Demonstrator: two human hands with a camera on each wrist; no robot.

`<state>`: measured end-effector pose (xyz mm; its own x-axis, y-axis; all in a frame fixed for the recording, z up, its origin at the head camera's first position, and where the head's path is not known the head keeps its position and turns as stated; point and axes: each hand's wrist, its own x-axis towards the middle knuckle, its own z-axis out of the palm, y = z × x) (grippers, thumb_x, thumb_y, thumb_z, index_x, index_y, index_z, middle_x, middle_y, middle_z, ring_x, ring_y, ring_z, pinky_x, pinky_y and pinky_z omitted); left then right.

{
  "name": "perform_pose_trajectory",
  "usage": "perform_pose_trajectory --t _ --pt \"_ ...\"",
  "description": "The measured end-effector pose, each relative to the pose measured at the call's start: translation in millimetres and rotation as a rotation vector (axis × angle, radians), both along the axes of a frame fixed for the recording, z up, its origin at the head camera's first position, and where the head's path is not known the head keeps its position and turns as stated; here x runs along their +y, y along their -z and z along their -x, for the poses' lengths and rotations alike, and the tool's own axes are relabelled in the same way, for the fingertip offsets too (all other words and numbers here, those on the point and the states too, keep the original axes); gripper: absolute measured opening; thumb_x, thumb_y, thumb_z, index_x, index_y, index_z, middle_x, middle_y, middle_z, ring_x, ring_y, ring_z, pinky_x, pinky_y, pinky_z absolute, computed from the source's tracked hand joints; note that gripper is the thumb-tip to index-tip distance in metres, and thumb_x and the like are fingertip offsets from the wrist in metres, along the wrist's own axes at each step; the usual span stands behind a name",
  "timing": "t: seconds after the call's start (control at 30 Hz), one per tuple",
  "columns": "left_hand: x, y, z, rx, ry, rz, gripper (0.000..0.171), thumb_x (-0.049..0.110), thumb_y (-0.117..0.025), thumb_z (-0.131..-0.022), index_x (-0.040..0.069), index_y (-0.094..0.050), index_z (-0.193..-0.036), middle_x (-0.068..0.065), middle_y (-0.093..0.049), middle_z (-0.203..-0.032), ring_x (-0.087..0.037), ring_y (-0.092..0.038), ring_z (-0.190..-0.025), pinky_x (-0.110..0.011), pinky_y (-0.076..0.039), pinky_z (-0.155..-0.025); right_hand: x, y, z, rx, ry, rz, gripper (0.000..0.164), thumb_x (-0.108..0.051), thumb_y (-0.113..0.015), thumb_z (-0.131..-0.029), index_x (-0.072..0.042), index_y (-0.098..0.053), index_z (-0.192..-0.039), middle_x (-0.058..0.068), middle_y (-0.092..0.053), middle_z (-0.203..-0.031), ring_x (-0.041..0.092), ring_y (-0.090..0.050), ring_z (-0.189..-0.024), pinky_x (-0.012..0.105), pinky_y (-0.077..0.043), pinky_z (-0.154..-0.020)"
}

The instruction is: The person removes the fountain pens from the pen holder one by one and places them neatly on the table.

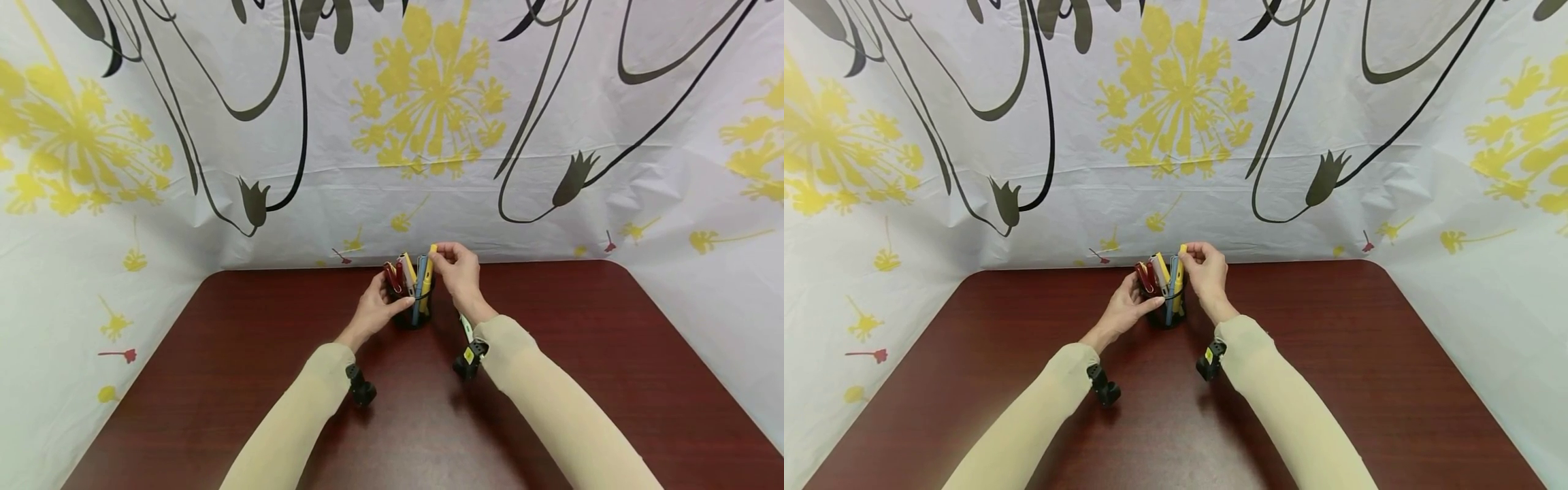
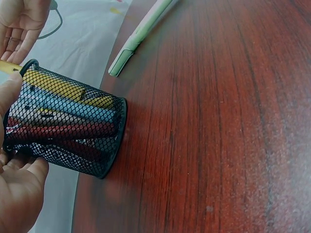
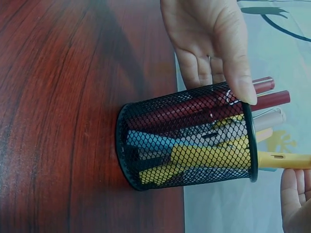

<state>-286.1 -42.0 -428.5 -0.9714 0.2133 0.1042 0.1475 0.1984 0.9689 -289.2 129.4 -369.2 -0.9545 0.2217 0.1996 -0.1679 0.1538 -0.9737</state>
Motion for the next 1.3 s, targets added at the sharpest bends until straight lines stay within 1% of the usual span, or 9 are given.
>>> perform_pose_trajectory --t 0.03,0.33,0.57,0.63,0.73,0.87,0.97,1.2,1.3 --pt "0.0 -0.2 -0.1 -0.001 0.0 0.0 0.081 0.019 -0.074 -0.082 0.005 -0.026 -0.146 -0.016 -0.039 -0.145 -0.025 -0.041 -0.133 -0.04 -0.037 -0.107 0.0 -0.7 0.0 0.002 0.001 0.008 0.021 -0.01 -0.064 -0.089 0.001 -0.064 -0.107 0.01 -0.062 -0.096 0.01 -0.059 -0.077 0.027 -0.055 -0.073" --pt "0.4 -0.4 0.1 0.004 0.004 0.0 0.08 0.018 -0.073 -0.083 0.004 -0.026 -0.146 -0.016 -0.039 -0.145 -0.026 -0.04 -0.133 -0.041 -0.036 -0.107 0.4 -5.8 0.2 0.016 0.004 0.071 0.021 -0.009 -0.064 -0.089 0.003 -0.063 -0.107 0.006 -0.061 -0.091 0.01 -0.059 -0.076 0.035 -0.055 -0.078" --pt "0.3 -1.2 -0.9 -0.01 0.019 -0.026 0.08 0.016 -0.073 -0.083 0.004 -0.025 -0.146 -0.018 -0.036 -0.147 -0.027 -0.038 -0.135 -0.042 -0.033 -0.109 2.6 -12.1 -3.3 0.028 -0.003 0.102 0.022 -0.008 -0.064 -0.089 0.004 -0.062 -0.108 0.004 -0.059 -0.089 0.007 -0.06 -0.074 0.03 -0.056 -0.076" --pt "-0.1 -4.0 -2.2 -0.014 0.03 -0.031 0.08 0.015 -0.073 -0.083 0.003 -0.025 -0.146 -0.02 -0.036 -0.146 -0.029 -0.037 -0.135 -0.043 -0.033 -0.109 3.9 -13.5 -3.2 0.033 -0.007 0.121 0.023 -0.007 -0.063 -0.089 0.006 -0.061 -0.108 0.003 -0.059 -0.087 0.007 -0.06 -0.073 0.034 -0.056 -0.079" --pt "-0.6 -16.1 -10.5 -0.014 0.043 -0.024 0.079 0.012 -0.072 -0.084 -0.001 -0.024 -0.145 -0.022 -0.036 -0.146 -0.031 -0.037 -0.134 -0.044 -0.034 -0.108 6.2 -15.7 -3.2 0.043 -0.014 0.153 0.023 -0.006 -0.063 -0.089 0.007 -0.06 -0.109 0.001 -0.058 -0.085 0.007 -0.061 -0.073 0.037 -0.055 -0.081" --pt "-0.7 -31.3 -22.4 0.0 0.045 0.002 0.076 0.009 -0.07 -0.084 -0.005 -0.025 -0.144 -0.025 -0.036 -0.144 -0.034 -0.037 -0.134 -0.045 -0.034 -0.108 8.8 -18.2 -4.4 0.06 -0.018 0.176 0.022 -0.006 -0.062 -0.09 0.006 -0.06 -0.109 -0.001 -0.058 -0.084 0.007 -0.061 -0.072 0.032 -0.056 -0.075" --pt "-0.9 -33.2 -24.9 -0.003 0.042 0.007 0.076 0.01 -0.07 -0.084 -0.004 -0.025 -0.144 -0.025 -0.035 -0.145 -0.033 -0.036 -0.135 -0.045 -0.033 -0.109 9.9 -19.2 -5.1 0.064 -0.016 0.189 0.023 -0.006 -0.062 -0.09 0.005 -0.06 -0.109 -0.002 -0.058 -0.083 0.007 -0.061 -0.072 0.028 -0.056 -0.073" --pt "-1.1 -32.7 -24.4 -0.011 0.044 0.003 0.077 0.011 -0.07 -0.085 -0.003 -0.025 -0.145 -0.023 -0.035 -0.146 -0.032 -0.036 -0.135 -0.044 -0.033 -0.109 15.0 -22.3 -3.6 0.039 0.002 0.233 0.021 -0.007 -0.063 -0.09 0.003 -0.061 -0.108 -0.003 -0.058 -0.082 0.007 -0.061 -0.073 0.04 -0.054 -0.085" --pt "-1.1 -33.4 -24.8 -0.007 0.048 0.004 0.076 0.011 -0.07 -0.085 -0.003 -0.025 -0.145 -0.023 -0.035 -0.146 -0.032 -0.037 -0.135 -0.043 -0.033 -0.109 17.7 -24.4 -2.9 0.036 0.011 0.259 0.018 -0.006 -0.063 -0.09 0.001 -0.061 -0.106 -0.001 -0.059 -0.083 0.007 -0.061 -0.073 0.039 -0.054 -0.084"
